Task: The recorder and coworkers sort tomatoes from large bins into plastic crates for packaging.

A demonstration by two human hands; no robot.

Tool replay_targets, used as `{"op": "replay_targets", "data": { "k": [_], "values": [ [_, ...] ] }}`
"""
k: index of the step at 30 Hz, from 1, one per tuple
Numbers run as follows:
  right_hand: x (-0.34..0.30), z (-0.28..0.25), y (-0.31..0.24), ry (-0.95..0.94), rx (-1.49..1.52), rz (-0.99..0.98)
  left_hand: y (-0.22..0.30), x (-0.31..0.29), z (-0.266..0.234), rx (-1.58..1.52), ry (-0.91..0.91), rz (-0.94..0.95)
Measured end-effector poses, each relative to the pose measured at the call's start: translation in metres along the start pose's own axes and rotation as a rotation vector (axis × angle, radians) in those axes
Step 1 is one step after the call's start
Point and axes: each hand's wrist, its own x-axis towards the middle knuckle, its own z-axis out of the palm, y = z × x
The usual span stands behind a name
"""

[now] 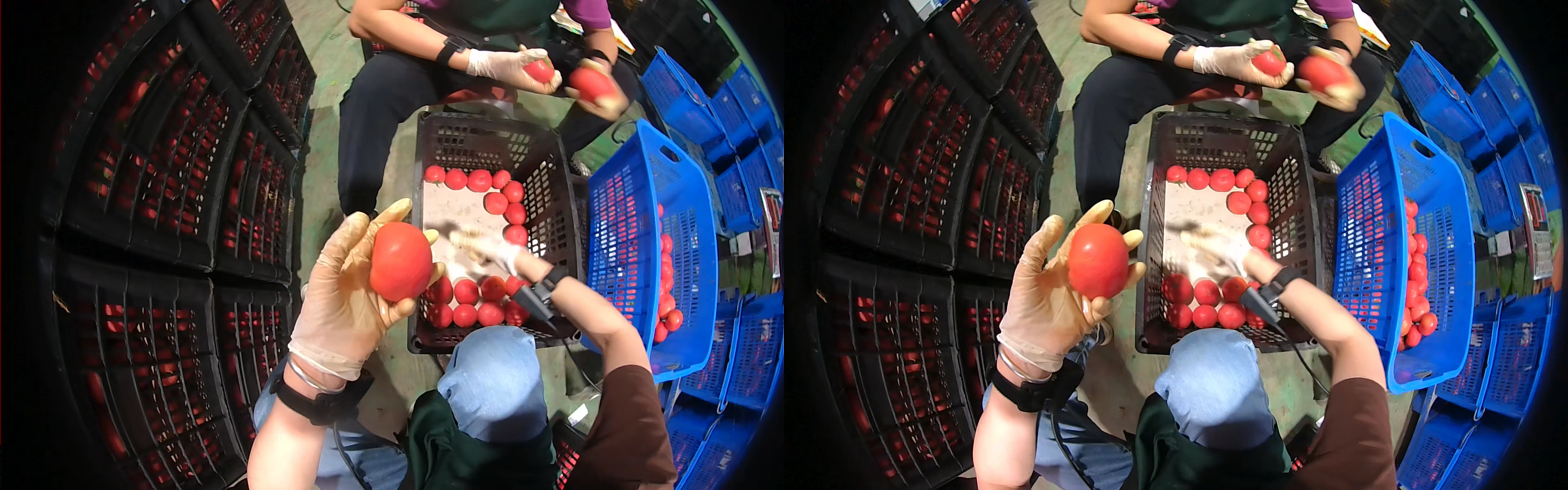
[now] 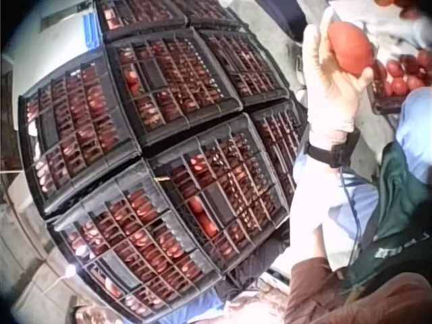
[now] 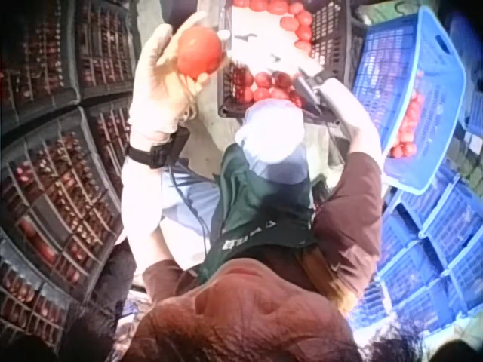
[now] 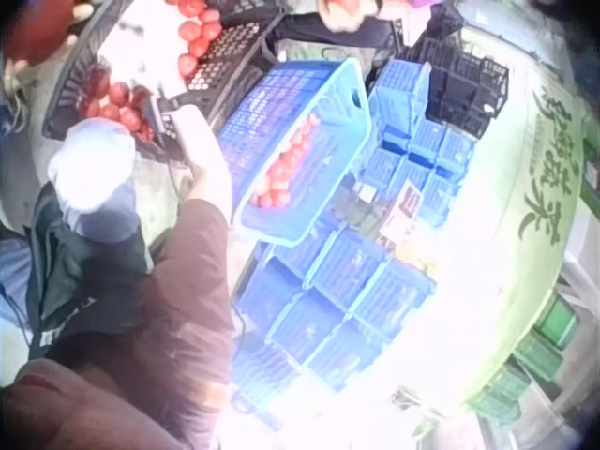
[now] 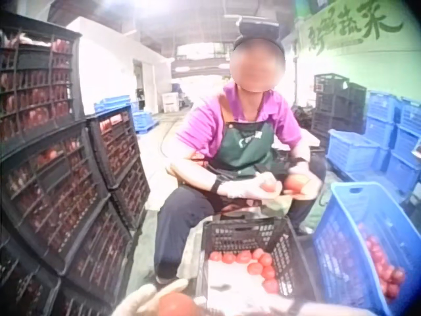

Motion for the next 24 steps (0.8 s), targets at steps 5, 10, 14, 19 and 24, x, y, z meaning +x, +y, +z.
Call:
{"op": "replay_targets", "data": {
  "k": [5,10,14,19,24],
  "values": [
    [0.028,0.033,0.076,0.011,-1.009,0.105,0.008,-0.013,0.005,0.17,0.171,0.071],
    [0.049,0.05,0.11,0.12,-1.165,-0.005,0.013,-0.018,0.002,0.142,0.264,0.053],
    [0.045,0.068,0.115,0.293,-1.102,-0.148,0.014,-0.018,-0.001,0.083,0.267,0.058],
    [0.059,0.052,0.109,0.17,-1.043,-0.007,0.013,-0.015,-0.006,-0.096,0.156,0.016],
    [0.063,0.04,0.118,0.313,-0.818,0.017,0.01,-0.006,-0.007,-0.156,0.199,0.028]
  ]
}}
